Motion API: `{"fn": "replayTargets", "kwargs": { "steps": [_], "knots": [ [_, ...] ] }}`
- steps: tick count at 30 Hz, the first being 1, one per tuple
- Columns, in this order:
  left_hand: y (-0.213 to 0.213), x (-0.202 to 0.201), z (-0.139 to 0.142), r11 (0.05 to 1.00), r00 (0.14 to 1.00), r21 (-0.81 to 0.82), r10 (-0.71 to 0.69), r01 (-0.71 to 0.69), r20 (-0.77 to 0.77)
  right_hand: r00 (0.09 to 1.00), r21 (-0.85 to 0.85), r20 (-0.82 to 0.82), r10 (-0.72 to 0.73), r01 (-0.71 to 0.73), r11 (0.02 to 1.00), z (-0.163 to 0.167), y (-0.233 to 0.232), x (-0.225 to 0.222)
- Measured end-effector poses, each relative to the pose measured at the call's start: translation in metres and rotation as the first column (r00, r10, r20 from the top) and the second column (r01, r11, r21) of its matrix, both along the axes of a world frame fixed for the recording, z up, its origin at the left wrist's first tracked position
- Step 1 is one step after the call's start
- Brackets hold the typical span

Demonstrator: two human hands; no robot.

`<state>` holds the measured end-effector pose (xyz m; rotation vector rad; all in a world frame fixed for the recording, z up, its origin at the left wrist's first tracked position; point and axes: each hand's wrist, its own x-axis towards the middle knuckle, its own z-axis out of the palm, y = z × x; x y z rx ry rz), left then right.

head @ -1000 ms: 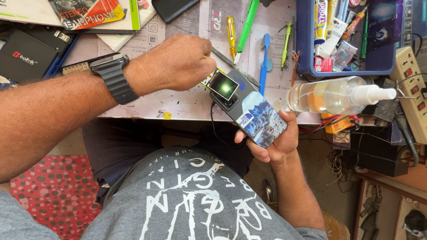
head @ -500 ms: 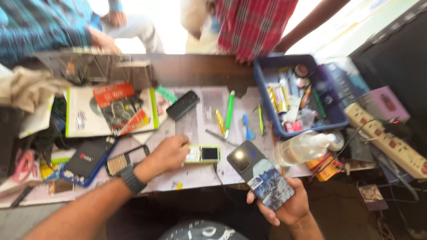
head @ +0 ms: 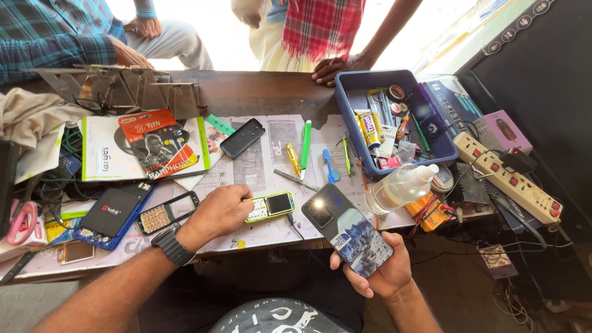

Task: The person uses a smartphone's flashlight to inspect the screen of a small, yellow feature phone. They repeatedly turn the flashlight on and off, moving the light across the screen to check for defects or damage.

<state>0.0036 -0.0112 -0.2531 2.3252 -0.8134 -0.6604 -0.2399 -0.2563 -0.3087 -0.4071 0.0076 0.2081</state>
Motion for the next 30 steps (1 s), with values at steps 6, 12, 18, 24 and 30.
{"fn": "replayTargets", "kwargs": {
  "steps": [6, 12, 18, 24, 30],
  "knots": [
    [0.004, 0.005, -0.005, 0.989, 0.992, -0.132, -0.045, 0.060, 0.115, 1.000, -0.077, 0.030, 0.004, -0.002, 0.997, 0.000, 0.006, 0.003],
    [0.005, 0.019, -0.039, 0.989, 0.987, -0.131, -0.044, 0.064, 0.154, 0.997, -0.023, -0.065, -0.034, 0.032, 0.999, -0.022, -0.009, -0.001],
    [0.005, 0.022, -0.053, 0.999, 0.993, -0.035, 0.013, -0.009, 0.115, 0.996, 0.017, -0.086, -0.001, 0.003, 1.000, -0.043, -0.015, 0.003],
    [0.008, 0.021, -0.058, 0.999, 0.937, -0.007, -0.040, 0.046, 0.347, 0.994, 0.030, -0.109, -0.019, 0.022, 0.999, -0.049, -0.016, 0.004],
    [0.008, 0.017, -0.059, 0.985, 0.880, -0.095, -0.086, 0.146, 0.467, 0.993, 0.067, -0.121, 0.002, 0.006, 0.998, -0.049, -0.014, 0.008]
  ]
}}
